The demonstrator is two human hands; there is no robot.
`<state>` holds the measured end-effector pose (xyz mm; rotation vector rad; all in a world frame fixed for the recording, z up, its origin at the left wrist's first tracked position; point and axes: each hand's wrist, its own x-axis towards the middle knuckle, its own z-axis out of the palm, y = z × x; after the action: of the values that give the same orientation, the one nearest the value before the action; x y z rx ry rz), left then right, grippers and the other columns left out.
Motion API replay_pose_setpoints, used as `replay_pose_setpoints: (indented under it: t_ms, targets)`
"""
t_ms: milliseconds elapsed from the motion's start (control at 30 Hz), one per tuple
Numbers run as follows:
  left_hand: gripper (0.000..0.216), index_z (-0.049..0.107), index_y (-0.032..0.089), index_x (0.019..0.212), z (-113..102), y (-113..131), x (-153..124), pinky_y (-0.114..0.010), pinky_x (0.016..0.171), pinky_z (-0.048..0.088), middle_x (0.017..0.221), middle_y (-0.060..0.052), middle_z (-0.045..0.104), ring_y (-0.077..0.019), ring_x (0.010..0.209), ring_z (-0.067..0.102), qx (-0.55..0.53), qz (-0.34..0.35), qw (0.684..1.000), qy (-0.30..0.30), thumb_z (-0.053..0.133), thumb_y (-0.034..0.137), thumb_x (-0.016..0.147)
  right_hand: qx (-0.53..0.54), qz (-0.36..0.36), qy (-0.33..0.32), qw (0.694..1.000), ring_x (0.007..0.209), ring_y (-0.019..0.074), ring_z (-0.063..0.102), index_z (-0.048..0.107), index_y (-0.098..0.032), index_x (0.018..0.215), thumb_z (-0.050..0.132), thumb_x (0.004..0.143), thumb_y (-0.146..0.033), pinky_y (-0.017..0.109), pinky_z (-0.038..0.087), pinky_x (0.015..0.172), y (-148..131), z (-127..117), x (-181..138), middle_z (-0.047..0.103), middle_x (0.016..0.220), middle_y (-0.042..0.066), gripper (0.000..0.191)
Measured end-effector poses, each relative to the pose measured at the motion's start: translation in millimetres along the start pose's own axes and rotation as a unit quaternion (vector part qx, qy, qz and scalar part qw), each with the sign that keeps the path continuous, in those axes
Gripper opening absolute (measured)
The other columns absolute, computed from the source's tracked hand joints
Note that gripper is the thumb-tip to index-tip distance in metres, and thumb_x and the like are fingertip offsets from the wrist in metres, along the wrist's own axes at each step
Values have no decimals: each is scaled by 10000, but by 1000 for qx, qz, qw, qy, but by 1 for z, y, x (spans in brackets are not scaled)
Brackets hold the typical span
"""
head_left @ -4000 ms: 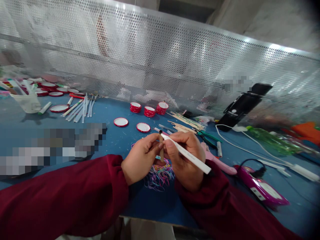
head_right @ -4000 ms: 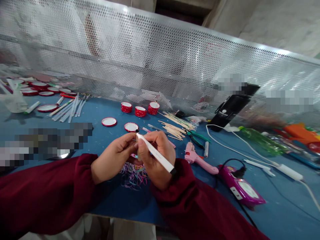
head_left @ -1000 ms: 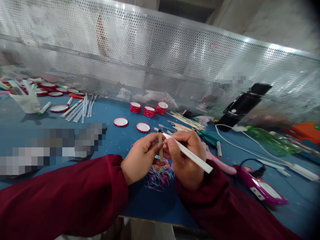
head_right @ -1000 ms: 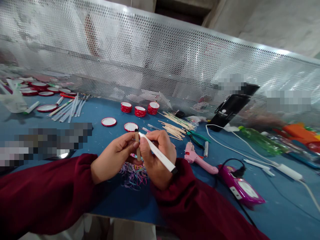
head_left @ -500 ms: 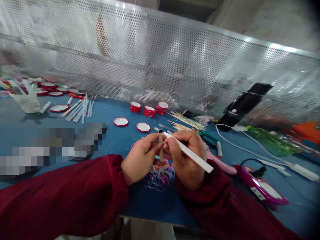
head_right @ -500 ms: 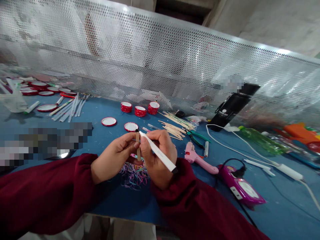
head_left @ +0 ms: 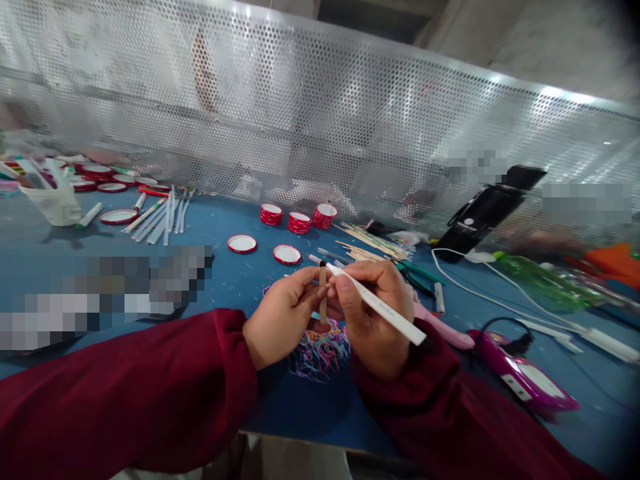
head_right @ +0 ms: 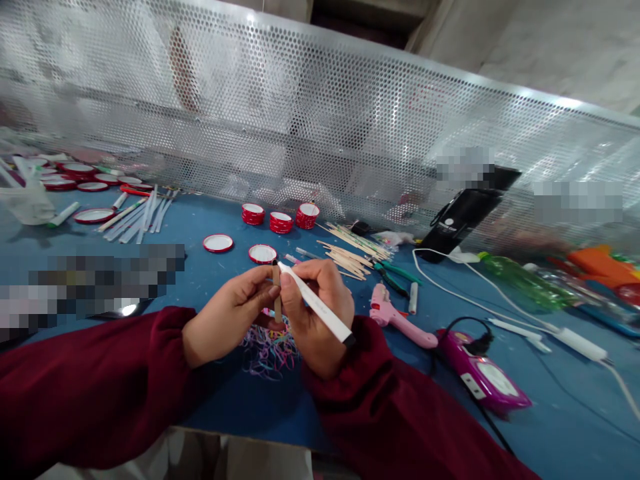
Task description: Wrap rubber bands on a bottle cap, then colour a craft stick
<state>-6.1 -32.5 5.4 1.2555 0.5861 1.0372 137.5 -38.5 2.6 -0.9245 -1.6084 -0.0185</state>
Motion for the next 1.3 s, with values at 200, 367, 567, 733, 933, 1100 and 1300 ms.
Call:
replay_pose_setpoints:
  t_ms: [200,367,567,733,933,1100,1300]
  targets:
    - [184,615,164,997,-1,-2,1,-230,594,567,791,4,553,-121,693,572,8,5,1000,-2,634,332,923,6,-3,-7,1000,720,163,674,594,-226,914,649,929,-268,324,531,648,1,0,0,675,831,16,71]
    - [210,612,174,965,-2,-5,1,-238,594,565,788,9,534,-119,685,561,17,18,1000,-8,633,379,923,8,-8,-10,1000,736,155,662,598,-230,916,649,930,-254,317,524,658,2,0,0,672,841,11,58]
    - [299,595,182,903,-3,-6,0,-233,584,547,800,-2,561,-130,696,575,15,25,1000,-10,669,471,888,15,-3,-16,1000,733,157,666,596,-231,917,644,930,-248,330,533,673,2,0,-1,669,853,8,53]
    - [265,595,180,935,-3,-7,1,-224,584,555,815,2,554,-124,704,576,12,28,999,-16,647,439,911,7,-11,-9,1000,743,156,665,598,-231,903,641,926,-242,325,536,675,2,0,0,666,846,6,50]
    - [227,582,179,911,-1,-3,0,-247,602,567,785,7,539,-124,685,565,7,16,1000,-2,637,399,919,3,-4,3,1000,732,167,677,594,-228,909,636,929,-255,334,540,660,1,1,0,675,844,19,53]
    - [225,618,181,977,-2,-4,0,-247,599,559,808,-2,568,-133,702,586,9,17,1000,-6,628,401,928,13,5,-13,1000,740,174,687,587,-234,913,637,928,-263,341,553,665,2,0,-1,680,849,18,60]
    - [196,607,173,958,-2,-4,0,-231,584,555,792,4,563,-124,691,583,3,14,1000,-5,623,366,935,8,0,-4,1000,739,172,684,592,-232,914,643,924,-255,336,544,664,2,0,-2,673,853,17,57]
